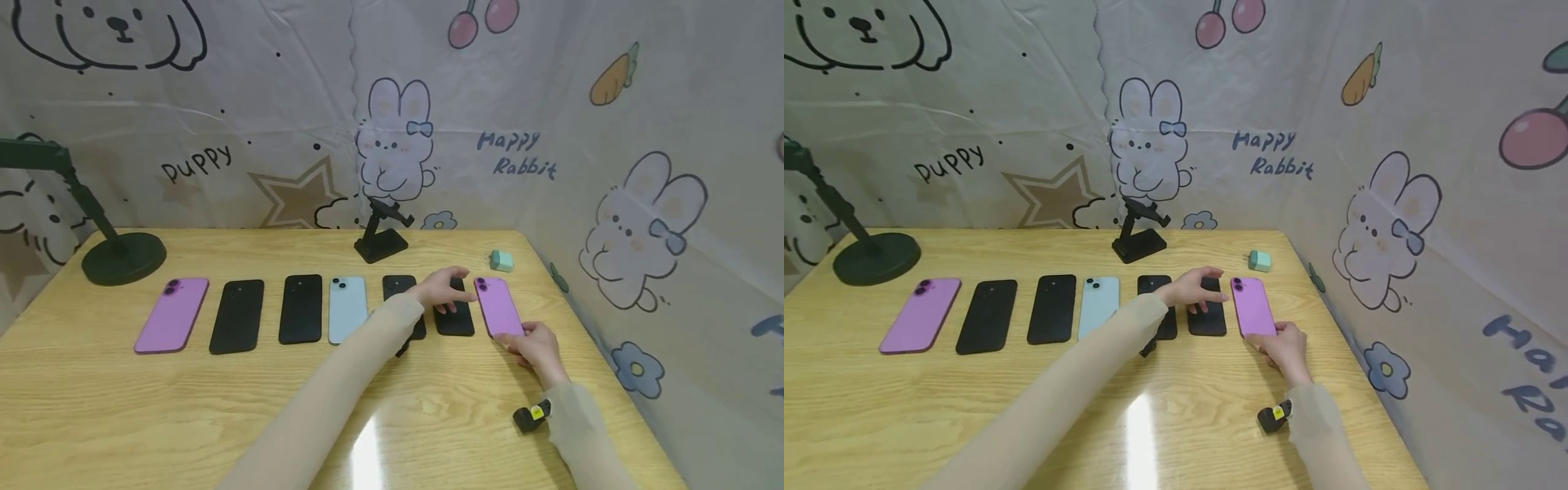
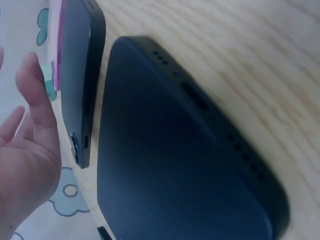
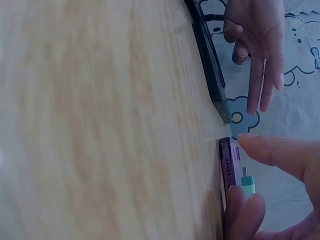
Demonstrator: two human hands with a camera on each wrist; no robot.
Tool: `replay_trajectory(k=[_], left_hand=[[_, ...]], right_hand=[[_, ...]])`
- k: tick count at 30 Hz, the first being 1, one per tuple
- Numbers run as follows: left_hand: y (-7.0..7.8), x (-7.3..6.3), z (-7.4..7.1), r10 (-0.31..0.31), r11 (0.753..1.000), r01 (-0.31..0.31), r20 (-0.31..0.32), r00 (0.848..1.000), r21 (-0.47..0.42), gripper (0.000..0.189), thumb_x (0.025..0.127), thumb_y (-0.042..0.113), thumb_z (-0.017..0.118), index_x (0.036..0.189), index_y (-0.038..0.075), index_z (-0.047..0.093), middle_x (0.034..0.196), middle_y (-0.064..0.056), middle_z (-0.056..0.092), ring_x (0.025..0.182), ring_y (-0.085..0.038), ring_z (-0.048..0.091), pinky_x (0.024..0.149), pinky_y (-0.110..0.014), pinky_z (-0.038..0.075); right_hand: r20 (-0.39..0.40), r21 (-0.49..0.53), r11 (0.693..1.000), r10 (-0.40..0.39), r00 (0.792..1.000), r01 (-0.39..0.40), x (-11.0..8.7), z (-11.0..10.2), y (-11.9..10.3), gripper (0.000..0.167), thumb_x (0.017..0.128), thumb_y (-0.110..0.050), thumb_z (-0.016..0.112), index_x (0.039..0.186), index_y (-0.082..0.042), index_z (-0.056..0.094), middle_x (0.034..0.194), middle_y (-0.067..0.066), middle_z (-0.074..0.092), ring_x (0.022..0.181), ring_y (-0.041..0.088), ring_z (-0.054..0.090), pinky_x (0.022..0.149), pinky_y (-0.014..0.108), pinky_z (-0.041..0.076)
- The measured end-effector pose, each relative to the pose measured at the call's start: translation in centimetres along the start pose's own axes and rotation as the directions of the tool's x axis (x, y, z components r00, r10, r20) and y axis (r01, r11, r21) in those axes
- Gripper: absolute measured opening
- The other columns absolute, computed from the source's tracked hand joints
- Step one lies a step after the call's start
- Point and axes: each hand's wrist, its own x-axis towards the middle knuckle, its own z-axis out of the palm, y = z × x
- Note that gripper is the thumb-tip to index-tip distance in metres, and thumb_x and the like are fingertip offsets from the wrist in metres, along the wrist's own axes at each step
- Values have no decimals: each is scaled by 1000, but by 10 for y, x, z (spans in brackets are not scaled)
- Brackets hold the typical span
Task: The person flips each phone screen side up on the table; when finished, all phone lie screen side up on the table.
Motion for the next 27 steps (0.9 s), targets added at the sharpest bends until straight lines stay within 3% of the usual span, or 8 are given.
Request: replay_trajectory(k=[14,22,27], left_hand=[[1,9,9,32,997,-35,51,998,64,65,92,25,66,148,12,36,151,-7,37,59,-13,60,53,-25,53],[4,11,15,-15,997,14,12,1000,72,63,92,25,66,147,14,39,151,-6,39,58,-13,60,52,-25,53],[6,16,22,-32,997,30,33,999,70,60,93,25,63,147,13,38,149,-7,42,60,-14,62,55,-26,55]], right_hand=[[4,-43,999,3,1000,-3,1,0,0,83,78,-29,79,135,12,36,110,25,59,65,8,57,53,23,47],[6,-54,998,-24,1000,24,3,0,-5,83,77,-28,80,134,13,37,96,20,62,61,10,55,52,23,47],[4,-60,997,-38,999,38,5,-1,-3,84,76,-30,81,133,14,37,91,16,62,61,9,54,52,22,47]])
